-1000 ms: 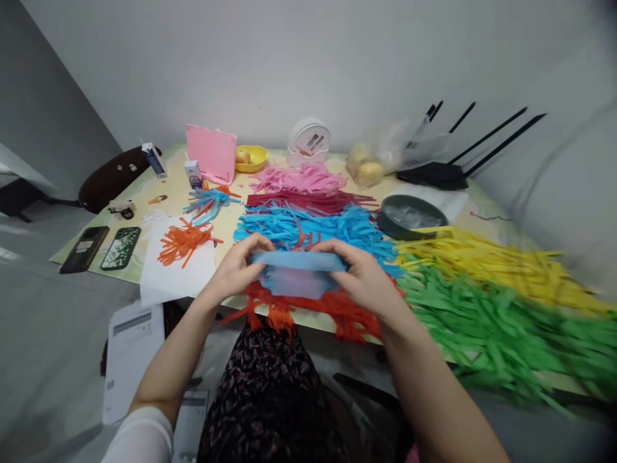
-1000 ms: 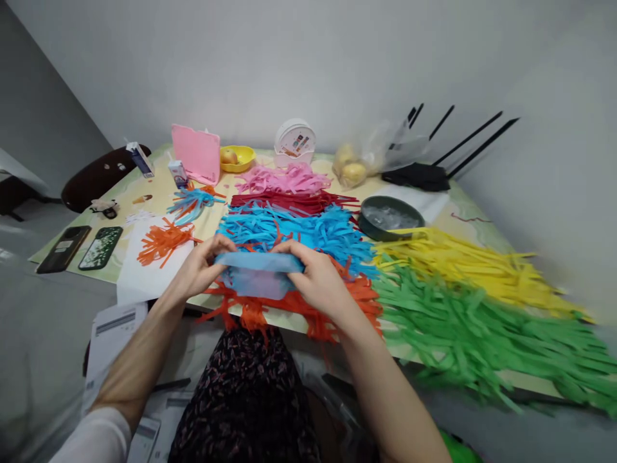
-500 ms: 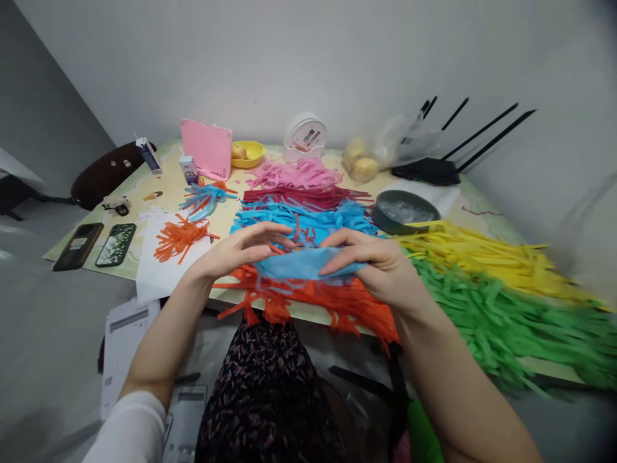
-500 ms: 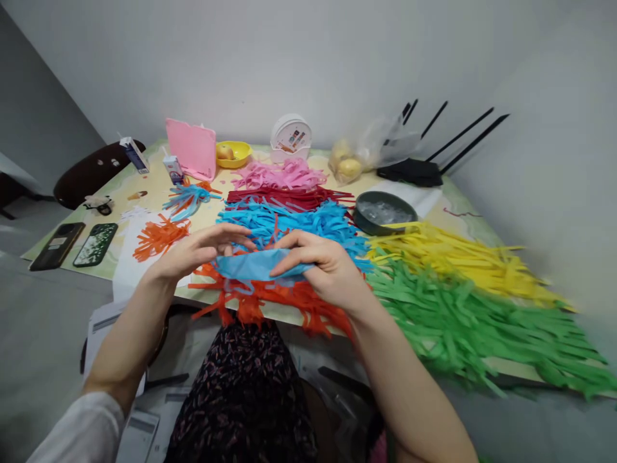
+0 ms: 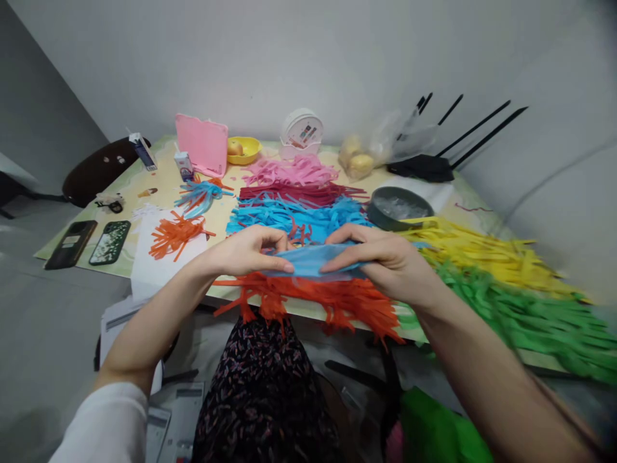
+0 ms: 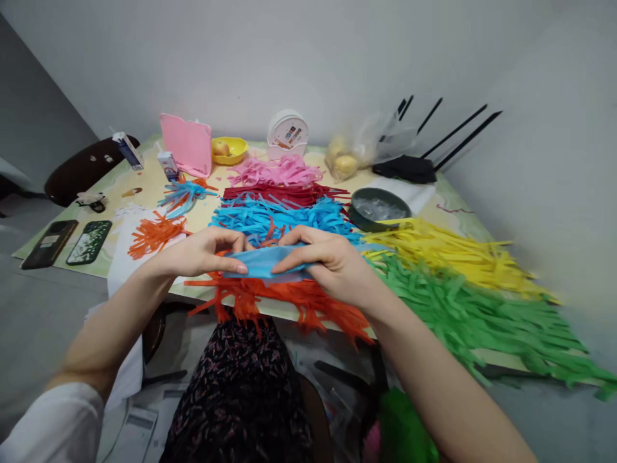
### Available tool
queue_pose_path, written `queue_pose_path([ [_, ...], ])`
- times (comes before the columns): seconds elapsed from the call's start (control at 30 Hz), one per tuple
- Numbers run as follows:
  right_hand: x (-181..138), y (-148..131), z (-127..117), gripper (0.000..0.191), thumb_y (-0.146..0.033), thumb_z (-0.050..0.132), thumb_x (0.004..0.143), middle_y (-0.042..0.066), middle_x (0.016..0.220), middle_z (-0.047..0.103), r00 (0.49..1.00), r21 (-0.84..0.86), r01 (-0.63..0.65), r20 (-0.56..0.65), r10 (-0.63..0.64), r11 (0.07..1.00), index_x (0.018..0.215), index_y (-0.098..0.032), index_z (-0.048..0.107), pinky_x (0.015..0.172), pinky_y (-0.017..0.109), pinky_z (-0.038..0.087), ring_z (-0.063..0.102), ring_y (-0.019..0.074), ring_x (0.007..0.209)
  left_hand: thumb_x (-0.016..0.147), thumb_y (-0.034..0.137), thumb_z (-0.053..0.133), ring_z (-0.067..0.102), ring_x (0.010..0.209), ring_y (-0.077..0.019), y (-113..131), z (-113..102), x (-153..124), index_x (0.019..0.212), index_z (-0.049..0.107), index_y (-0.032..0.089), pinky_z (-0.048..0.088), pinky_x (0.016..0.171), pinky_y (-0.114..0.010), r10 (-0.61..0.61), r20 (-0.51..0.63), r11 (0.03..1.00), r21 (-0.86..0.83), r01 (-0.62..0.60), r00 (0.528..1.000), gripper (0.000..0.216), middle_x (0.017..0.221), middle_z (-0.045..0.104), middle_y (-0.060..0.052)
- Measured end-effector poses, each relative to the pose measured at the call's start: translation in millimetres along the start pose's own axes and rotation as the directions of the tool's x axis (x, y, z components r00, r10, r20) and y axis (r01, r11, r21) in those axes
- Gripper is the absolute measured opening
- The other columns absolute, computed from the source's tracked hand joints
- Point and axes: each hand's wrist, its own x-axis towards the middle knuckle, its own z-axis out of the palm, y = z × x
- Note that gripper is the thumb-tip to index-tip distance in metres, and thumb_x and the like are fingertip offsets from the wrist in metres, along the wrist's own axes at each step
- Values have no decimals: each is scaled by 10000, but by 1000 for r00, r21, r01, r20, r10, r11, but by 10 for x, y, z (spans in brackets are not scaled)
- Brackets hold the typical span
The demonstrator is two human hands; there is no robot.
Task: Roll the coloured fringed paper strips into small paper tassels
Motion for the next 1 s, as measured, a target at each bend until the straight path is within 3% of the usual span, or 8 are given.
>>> queue_pose_path([
  [0.17,-24,-8,57,389,-96,472,812,41,938,696,999,120,35,-10,-34,992,809,-288,810,731,278,527,653,155,821,758,386,721,537,638,-112,5,64,24,903,643,158,410,593,-217,-79,156,985,-141,101,985,281,723,622,11],
  [0.37,-50,-51,-2,395,-144,453,865,41,994,709,998,58,17,60,-21,998,813,-299,813,790,292,532,673,166,878,733,339,739,539,692,-120,-70,84,39,671,627,140,425,681,-245,-36,148,993,-110,53,988,236,697,605,6],
  [0.5,-52,-11,-132,375,-281,578,878,48,1223,681,972,44,-26,236,15,999,1231,-315,700,911,334,530,658,218,1079,749,375,711,434,616,-97,-81,93,50,603,488,161,349,602,-236,-24,85,1000,22,22,996,341,623,483,41],
  [0.6,-28,40,-138,771,-409,760,756,68,1376,607,947,41,-134,300,115,990,1463,-286,476,889,339,546,629,264,1170,760,380,691,351,571,-88,-74,104,66,604,432,175,269,545,-231,-53,77,990,133,43,996,365,583,391,60],
  [0.67,8,52,-70,598,-433,730,787,56,1237,691,935,19,-223,287,209,975,1345,-264,594,798,304,550,683,242,1032,747,382,697,336,570,-89,-85,108,75,615,413,181,249,534,-228,-50,71,986,162,38,996,373,591,375,62],
  [0.77,70,20,60,205,-384,630,868,6,815,732,900,-42,-314,304,312,949,915,-213,733,644,245,482,658,168,712,729,386,710,374,600,-95,-126,100,71,648,431,180,275,542,-219,-26,49,988,152,19,998,356,627,409,57],
  [0.87,98,-33,127,239,-373,624,858,-11,662,651,896,-68,-350,267,355,934,716,-184,661,569,229,397,574,137,616,750,387,694,428,629,-99,-163,85,37,738,529,162,319,565,-211,-39,55,992,119,33,998,280,673,483,46],
  [1.0,50,-60,157,224,-367,622,848,-11,642,622,902,12,-400,184,391,916,717,-186,617,556,233,375,555,137,603,793,417,665,458,625,-101,-182,100,-30,725,578,149,348,566,-210,-63,12,988,145,60,998,290,672,506,35],
])
